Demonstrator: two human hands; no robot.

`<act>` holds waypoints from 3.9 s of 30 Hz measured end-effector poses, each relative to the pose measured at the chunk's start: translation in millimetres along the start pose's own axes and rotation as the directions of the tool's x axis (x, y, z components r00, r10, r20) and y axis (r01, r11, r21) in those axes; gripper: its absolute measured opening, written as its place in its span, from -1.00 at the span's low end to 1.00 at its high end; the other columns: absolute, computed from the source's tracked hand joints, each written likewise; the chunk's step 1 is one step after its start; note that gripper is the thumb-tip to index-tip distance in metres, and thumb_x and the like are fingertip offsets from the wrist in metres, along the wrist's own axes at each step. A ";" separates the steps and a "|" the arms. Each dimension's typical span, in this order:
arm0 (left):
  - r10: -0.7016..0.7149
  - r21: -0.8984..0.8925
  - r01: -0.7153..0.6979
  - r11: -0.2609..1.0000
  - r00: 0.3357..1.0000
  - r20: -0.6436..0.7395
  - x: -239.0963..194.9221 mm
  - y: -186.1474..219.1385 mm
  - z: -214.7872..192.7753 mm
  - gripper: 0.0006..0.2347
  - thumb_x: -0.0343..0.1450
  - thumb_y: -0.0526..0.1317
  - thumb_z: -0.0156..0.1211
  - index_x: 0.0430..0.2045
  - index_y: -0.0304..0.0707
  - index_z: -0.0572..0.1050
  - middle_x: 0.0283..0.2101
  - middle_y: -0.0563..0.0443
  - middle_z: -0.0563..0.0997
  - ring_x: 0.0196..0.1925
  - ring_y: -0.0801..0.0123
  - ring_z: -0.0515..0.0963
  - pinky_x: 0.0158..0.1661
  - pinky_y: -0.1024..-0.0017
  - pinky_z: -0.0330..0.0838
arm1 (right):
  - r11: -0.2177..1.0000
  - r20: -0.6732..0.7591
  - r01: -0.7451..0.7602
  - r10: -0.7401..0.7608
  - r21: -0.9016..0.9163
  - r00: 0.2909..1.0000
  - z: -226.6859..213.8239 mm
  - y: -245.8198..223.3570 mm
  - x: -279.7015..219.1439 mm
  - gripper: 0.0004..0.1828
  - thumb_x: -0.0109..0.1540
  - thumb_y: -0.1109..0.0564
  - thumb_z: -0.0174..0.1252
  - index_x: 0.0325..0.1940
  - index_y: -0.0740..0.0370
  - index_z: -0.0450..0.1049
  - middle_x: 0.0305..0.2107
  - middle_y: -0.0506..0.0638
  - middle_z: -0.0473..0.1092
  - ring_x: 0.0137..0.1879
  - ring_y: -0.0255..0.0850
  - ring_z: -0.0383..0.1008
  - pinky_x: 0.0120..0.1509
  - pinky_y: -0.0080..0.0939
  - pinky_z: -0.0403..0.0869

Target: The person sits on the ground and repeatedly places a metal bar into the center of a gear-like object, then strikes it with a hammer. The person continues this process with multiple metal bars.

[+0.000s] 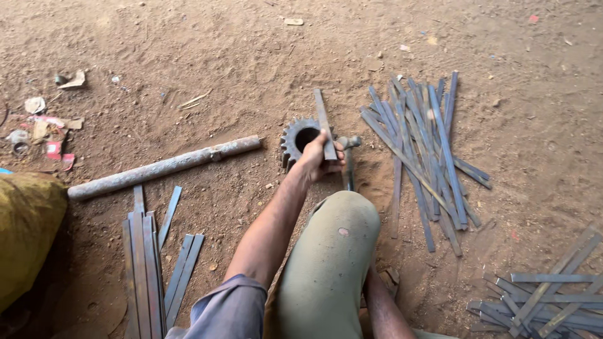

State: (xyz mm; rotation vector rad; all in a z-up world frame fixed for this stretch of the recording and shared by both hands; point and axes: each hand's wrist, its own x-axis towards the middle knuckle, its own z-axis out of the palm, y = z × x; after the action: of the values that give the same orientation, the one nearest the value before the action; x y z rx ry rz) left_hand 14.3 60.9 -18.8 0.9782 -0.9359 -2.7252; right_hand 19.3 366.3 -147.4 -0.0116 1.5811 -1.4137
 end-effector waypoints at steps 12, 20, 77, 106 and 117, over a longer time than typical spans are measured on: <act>0.337 0.545 -0.173 0.821 0.916 -0.216 -79.9 -209.6 -179.5 -0.62 0.62 0.01 -0.09 -0.29 -0.34 0.54 -0.47 0.09 0.52 -0.45 0.48 0.42 -0.44 0.40 0.39 | 0.771 -0.035 0.374 -0.455 -0.515 0.890 18.6 -65.4 -43.8 -0.20 0.29 -0.02 0.16 0.50 0.42 0.09 0.17 0.35 0.35 0.11 0.05 0.51 0.09 -0.06 0.54; -0.194 0.167 0.254 0.953 0.931 -0.310 -195.8 -270.6 -193.5 -0.67 0.51 -0.16 0.03 -0.10 -0.54 0.60 -0.28 -0.13 0.70 -0.25 0.27 0.63 -0.32 0.31 0.56 | 0.199 0.084 0.655 -0.924 -0.729 0.374 56.5 -110.8 -47.0 -0.35 0.39 0.02 0.15 0.50 0.35 0.20 -0.06 0.21 0.50 -0.08 -0.08 0.60 -0.07 -0.15 0.60; 0.037 0.427 0.228 0.875 0.848 -0.529 -244.2 -279.2 -223.4 -0.45 0.53 0.21 -0.23 -0.38 -0.29 0.60 -0.45 0.06 0.64 -0.37 0.44 0.60 -0.29 0.34 0.48 | 0.307 0.161 0.518 -0.719 -0.798 0.675 71.9 -92.3 -32.5 -0.38 0.43 0.00 0.02 0.61 -0.10 0.19 -0.08 0.26 0.54 -0.19 -0.03 0.57 -0.21 -0.12 0.55; 0.168 0.091 -0.173 0.981 0.984 0.059 -71.3 61.4 35.7 -0.52 0.63 -0.07 -0.41 -0.17 -0.47 0.56 -0.43 -0.13 0.67 -0.50 0.37 0.65 -0.34 0.41 0.65 | 0.969 -0.273 0.142 -0.195 -0.203 0.942 -36.2 18.8 18.5 -0.39 0.46 -0.13 -0.10 -0.25 0.55 0.47 -0.47 0.26 0.48 -0.49 0.01 0.43 -0.46 0.06 0.37; 0.556 0.899 -0.060 0.433 0.803 -0.214 1.4 -109.5 -106.1 -0.76 0.44 -0.26 -0.01 -0.23 -0.62 0.40 -0.33 -0.52 0.58 -0.29 -0.27 0.62 -0.25 -0.05 0.50 | 0.615 -0.016 0.494 -0.636 -0.615 0.772 10.1 -52.6 -32.9 -0.58 0.32 0.09 0.10 0.23 0.29 0.46 -0.10 0.09 0.57 0.01 -0.06 0.58 0.08 -0.01 0.50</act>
State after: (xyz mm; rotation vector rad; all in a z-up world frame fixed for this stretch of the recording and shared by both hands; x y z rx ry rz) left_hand 89.3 93.8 -147.4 1.3055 -2.1595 -1.4020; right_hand 13.4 360.6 -85.1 -0.8247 2.3025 -1.3502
